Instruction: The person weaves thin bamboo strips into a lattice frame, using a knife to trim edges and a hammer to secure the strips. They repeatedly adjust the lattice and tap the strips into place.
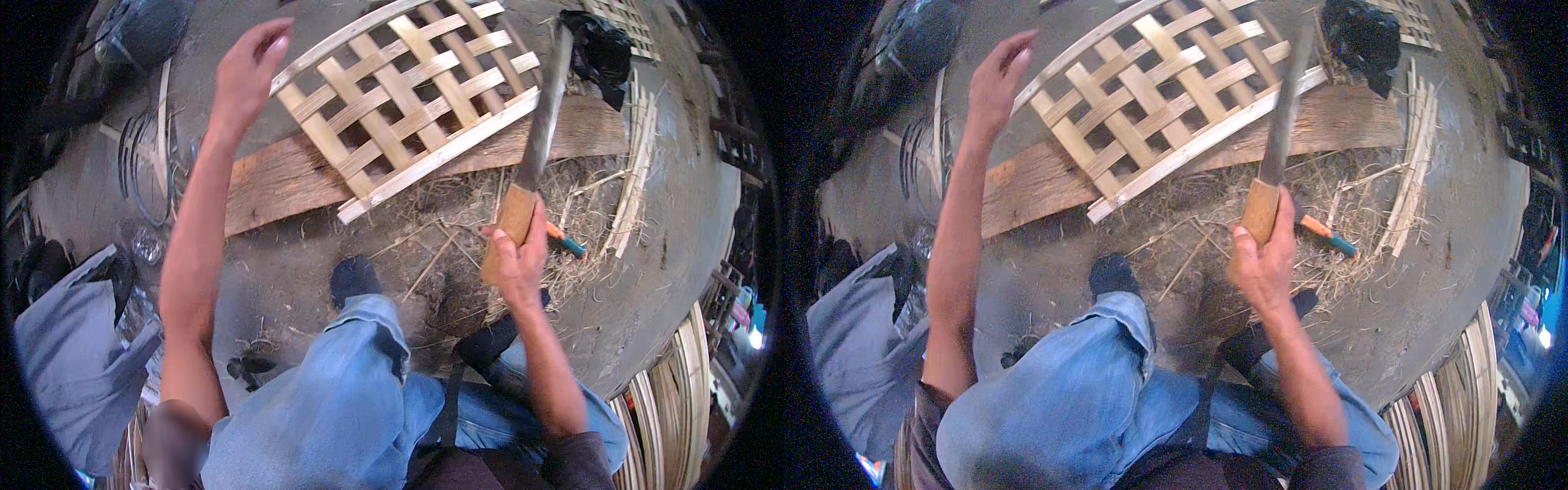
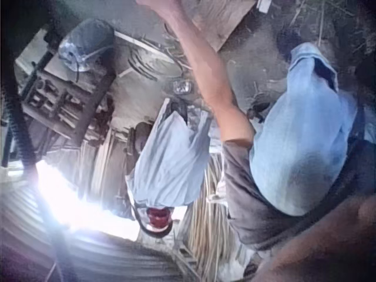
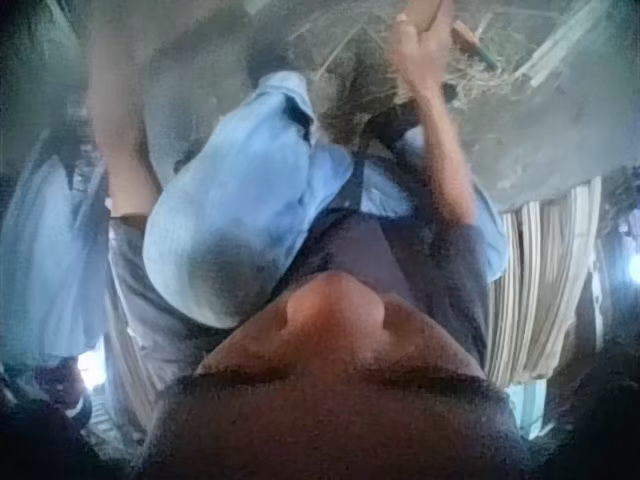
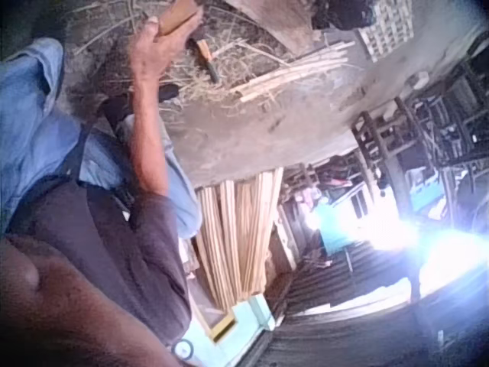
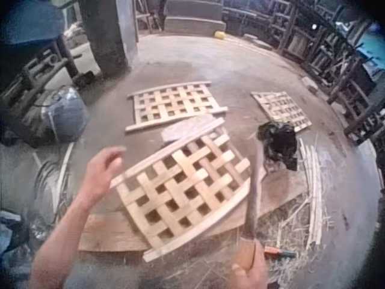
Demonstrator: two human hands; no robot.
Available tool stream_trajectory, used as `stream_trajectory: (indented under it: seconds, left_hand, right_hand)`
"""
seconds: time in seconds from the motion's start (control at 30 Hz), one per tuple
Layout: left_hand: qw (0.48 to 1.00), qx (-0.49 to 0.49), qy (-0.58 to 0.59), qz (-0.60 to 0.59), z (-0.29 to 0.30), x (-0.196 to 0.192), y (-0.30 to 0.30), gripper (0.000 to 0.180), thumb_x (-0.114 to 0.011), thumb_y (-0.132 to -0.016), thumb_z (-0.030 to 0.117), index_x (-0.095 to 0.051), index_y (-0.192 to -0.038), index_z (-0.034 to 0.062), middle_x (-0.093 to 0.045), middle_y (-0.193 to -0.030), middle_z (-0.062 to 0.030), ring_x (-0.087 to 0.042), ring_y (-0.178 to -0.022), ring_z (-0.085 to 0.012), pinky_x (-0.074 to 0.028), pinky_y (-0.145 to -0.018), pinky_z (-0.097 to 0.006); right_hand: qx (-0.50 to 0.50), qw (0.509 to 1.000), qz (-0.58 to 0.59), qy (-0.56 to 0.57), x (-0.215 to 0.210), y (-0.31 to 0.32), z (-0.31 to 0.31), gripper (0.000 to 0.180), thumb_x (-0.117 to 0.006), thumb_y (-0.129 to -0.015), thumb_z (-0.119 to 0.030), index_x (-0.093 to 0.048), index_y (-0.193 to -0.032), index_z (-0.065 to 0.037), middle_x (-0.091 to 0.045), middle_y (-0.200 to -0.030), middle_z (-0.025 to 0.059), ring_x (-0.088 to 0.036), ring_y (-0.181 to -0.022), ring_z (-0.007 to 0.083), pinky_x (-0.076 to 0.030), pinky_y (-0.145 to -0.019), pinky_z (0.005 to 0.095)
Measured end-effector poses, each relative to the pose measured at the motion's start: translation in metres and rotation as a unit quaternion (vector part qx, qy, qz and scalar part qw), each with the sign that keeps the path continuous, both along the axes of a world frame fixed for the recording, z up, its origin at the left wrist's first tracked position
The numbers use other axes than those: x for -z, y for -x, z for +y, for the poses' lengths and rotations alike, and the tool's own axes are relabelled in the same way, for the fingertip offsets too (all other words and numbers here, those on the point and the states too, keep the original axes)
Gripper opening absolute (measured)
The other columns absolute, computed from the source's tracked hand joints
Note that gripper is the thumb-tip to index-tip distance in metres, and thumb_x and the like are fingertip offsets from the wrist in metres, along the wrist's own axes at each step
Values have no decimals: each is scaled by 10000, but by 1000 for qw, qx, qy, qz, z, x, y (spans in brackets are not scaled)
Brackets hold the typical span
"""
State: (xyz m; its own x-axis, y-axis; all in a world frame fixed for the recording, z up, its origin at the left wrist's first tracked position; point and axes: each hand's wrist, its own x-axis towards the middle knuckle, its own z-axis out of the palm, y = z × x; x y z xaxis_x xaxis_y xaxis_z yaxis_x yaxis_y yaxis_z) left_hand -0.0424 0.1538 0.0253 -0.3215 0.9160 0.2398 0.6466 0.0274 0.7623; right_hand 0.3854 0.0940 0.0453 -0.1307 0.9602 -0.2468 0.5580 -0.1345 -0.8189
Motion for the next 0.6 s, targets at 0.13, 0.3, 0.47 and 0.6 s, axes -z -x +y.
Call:
stream_trajectory:
  seconds: [0.13,0.3,0.47,0.6]
  left_hand:
    - [990,-135,25,-15,-110,7,-43,245,-590,-1005,158,-678,-1185,17,-710,-1031,-67,-634,-926,-150,-509,-849,-304]
    - [939,-175,209,-210,-192,20,-125,256,-591,-1020,214,-667,-1151,7,-705,-947,-66,-622,-807,-116,-511,-746,-271]
    - [865,-129,308,-376,-191,33,-153,332,-543,-1052,318,-654,-1147,20,-712,-934,-57,-626,-780,-97,-497,-683,-251]
    - [844,-94,289,-441,-187,49,-156,386,-474,-1071,373,-656,-1106,34,-708,-912,-30,-601,-754,-64,-464,-651,-223]
  right_hand:
    - [-187,978,-90,-18,-30,-8,10,722,-674,-813,-108,-376,-1467,-35,-549,-1245,222,-619,-1080,352,-529,-891,417]
    - [-276,940,-183,-76,-2,-12,-25,662,-745,-792,-141,-435,-1369,-50,-517,-1260,212,-613,-1052,430,-562,-824,491]
    - [-285,932,-205,-87,21,0,-33,625,-751,-811,-148,-428,-1335,-41,-520,-1276,227,-647,-979,430,-569,-785,484]
    - [-307,922,-232,-43,17,4,-31,676,-760,-834,-211,-383,-1372,-47,-551,-1226,220,-651,-965,426,-571,-762,491]
